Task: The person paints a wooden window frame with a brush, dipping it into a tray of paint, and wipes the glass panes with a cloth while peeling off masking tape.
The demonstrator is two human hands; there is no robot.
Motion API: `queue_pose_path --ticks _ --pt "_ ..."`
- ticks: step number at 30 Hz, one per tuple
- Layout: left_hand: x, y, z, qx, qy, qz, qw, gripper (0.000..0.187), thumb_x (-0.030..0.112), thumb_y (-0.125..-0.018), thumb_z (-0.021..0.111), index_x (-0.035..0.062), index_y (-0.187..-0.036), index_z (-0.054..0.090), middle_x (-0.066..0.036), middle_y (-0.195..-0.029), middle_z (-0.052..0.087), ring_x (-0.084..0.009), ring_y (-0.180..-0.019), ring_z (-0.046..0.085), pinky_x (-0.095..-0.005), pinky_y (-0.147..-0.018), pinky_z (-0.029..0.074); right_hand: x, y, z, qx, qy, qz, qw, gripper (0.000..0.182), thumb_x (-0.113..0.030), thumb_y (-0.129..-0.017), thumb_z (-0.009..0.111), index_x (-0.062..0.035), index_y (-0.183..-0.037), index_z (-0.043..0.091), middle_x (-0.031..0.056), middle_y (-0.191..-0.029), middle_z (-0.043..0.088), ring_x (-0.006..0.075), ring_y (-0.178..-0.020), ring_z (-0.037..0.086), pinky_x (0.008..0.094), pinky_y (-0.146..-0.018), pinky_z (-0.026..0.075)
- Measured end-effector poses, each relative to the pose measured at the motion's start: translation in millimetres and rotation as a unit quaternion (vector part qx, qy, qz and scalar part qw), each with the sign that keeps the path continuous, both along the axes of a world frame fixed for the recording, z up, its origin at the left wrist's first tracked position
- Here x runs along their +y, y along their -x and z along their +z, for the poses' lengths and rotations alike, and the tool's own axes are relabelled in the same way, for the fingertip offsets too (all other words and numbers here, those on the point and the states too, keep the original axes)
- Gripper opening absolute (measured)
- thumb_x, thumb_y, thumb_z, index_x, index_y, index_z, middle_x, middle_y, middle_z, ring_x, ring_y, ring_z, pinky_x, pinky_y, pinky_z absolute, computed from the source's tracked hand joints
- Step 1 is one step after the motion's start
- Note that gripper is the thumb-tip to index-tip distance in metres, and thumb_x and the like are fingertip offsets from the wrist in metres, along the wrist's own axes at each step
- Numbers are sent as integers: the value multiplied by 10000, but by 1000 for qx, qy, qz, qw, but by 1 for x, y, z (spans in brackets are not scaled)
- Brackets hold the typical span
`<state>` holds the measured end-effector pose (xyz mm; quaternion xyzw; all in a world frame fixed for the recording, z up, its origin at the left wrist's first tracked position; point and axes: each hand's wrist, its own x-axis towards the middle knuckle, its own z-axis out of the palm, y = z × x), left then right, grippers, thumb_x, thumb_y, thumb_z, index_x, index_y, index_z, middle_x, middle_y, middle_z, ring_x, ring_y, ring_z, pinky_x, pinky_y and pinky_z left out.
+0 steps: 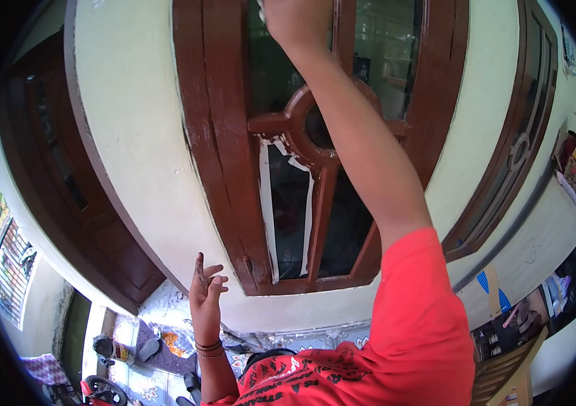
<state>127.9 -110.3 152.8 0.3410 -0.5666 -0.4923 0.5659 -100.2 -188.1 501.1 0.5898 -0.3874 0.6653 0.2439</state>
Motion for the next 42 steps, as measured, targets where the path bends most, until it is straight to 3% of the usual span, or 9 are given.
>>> queue_pose_path --ticks 2,5,6,10,15,20,29,35,42 --pt "0 -1 3 2 0 0 1000 551 67 -907 510 -6 -1408 292 -133 -1106 574 -144 -885 576 -248 -721 480 0 14 -39 -24 -31 66 997 202 -208 -856 642 -13 -905 666 36 -830 667 64 -643 601 209 -519 477" --pt "0 6 16 2 -28 -43 999 501 74 -911 501 -39 -1372 339 -139 -1141 568 -156 -916 581 -268 -757 478 55 -25 -126 -126 -226 391 883 163 -185 -866 637 -34 -917 671 12 -756 657 35 -553 545 218 -468 423" --pt "0 13 19 16 -16 -60 998 481 85 -909 517 -45 -1347 366 -130 -1127 573 -146 -954 569 -261 -786 471 69 -18 -150 -95 -372 381 841 163 -168 -877 625 -33 -963 660 4 -803 648 32 -601 556 207 -514 444" --pt "7 44 37 87 52 -123 987 447 120 -901 558 -50 -1291 424 -113 -1108 572 -142 -1003 549 -271 -841 462 85 -25 -226 -83 -417 476 770 176 -126 -876 626 -12 -1010 623 9 -873 636 54 -823 579 230 -760 466" --pt "6 51 48 100 -85 -170 977 209 150 -872 624 -14 -1000 607 -17 -872 629 -74 -776 583 -219 -682 472 92 3 -238 -177 -452 467 739 187 -112 -880 621 -5 -1032 628 7 -877 651 51 -789 582 221 -750 468" --pt "-10 47 63 97 -65 -139 983 229 157 -868 635 -24 -1006 613 -39 -875 647 -91 -727 595 -222 -674 482 92 25 -246 -226 -421 456 751 166 -106 -878 614 -1 -1000 653 16 -892 665 59 -780 601 226 -744 488" --pt "-11 55 79 232 -68 -194 951 284 172 -873 618 -26 -1072 570 -62 -976 624 -106 -880 577 -247 -802 455 87 31 -267 -332 -414 576 623 204 -183 -900 593 -21 -1014 643 15 -878 661 96 -761 627 233 -708 507" --pt "-21 41 65 16 25 -231 973 328 165 -859 625 -19 -1109 520 -54 -1029 596 -100 -968 536 -262 -872 417 88 27 -264 -329 -408 551 649 188 -149 -881 615 -18 -1012 650 34 -907 674 92 -796 628 244 -761 496" --pt "-19 59 68 61 -14 -224 973 293 131 -862 643 -15 -1087 526 -40 -988 606 -88 -919 540 -240 -826 433 86 27 -258 -335 -329 578 667 193 -118 -887 599 3 -1028 648 51 -933 677 105 -846 631 247 -793 481"
